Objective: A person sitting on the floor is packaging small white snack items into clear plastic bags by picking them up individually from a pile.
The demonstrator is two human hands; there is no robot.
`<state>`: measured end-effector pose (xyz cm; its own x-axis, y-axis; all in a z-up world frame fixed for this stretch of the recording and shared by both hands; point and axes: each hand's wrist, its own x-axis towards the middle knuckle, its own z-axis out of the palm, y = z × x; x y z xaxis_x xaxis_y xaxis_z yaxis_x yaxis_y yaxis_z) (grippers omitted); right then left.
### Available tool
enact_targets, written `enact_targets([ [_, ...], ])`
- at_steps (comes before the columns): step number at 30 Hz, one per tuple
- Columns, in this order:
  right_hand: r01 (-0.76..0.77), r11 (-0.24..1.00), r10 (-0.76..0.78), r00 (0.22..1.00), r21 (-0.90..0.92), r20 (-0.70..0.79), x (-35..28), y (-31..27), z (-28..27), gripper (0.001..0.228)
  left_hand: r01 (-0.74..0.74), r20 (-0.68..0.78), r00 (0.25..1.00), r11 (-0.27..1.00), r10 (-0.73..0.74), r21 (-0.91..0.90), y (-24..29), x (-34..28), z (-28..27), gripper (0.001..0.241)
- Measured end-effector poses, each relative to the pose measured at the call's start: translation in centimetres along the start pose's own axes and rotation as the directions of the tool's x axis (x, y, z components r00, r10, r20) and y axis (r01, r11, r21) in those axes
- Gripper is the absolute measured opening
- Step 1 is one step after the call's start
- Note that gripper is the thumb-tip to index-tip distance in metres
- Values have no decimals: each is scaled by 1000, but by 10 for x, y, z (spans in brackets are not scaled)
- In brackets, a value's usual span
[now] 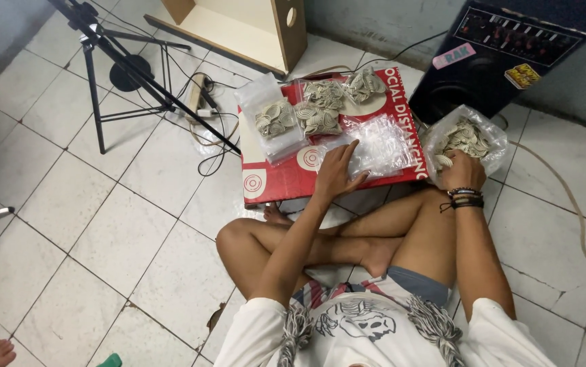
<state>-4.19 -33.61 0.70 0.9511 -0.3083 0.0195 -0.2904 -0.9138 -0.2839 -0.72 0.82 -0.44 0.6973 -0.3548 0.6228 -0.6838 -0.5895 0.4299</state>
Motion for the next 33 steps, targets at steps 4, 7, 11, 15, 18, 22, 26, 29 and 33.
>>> enact_targets([
  [4, -20, 1000, 20, 999, 16, -45, -3, -1, -9, 28, -2, -1, 1000, 1000, 2, 3, 0, 1, 1, 85],
  [7, -60, 998, 58, 993, -24, -105, -7, -7, -12, 30, 19, 5, 1000, 1000, -19, 16, -4, -1, 5, 86],
  [11, -30, 995, 45, 986, 97, -163, -15, -17, -24, 40, 21, 18, 1000, 1000, -21, 5, -3, -2, 4, 87],
  [15, 10, 988, 22, 977, 152, -210, -18, -21, -28, 42, 31, 40, 999, 1000, -31, 4, -3, -2, 3, 88],
  [18, 7, 994, 19, 975, 113, -223, -18, -14, -23, 33, 25, 46, 999, 1000, -24, -15, 1, 0, -3, 87],
  [22, 49, 996, -29, 969, 77, -245, -14, -4, -15, 25, 28, 42, 999, 1000, -28, -1, -3, -1, 4, 87],
  [26, 77, 990, -39, 953, 116, -301, -14, -2, -15, 17, 36, 47, 998, 999, -36, 1, -6, -1, 7, 87],
  [29, 84, 983, -29, 949, 165, -314, -17, -8, -18, 18, 38, 48, 998, 999, -38, -2, -7, -5, 10, 87],
  [33, 93, 966, -9, 944, 240, -329, -18, -12, -21, 28, 50, 52, 997, 999, -49, -15, -5, -2, 7, 88],
])
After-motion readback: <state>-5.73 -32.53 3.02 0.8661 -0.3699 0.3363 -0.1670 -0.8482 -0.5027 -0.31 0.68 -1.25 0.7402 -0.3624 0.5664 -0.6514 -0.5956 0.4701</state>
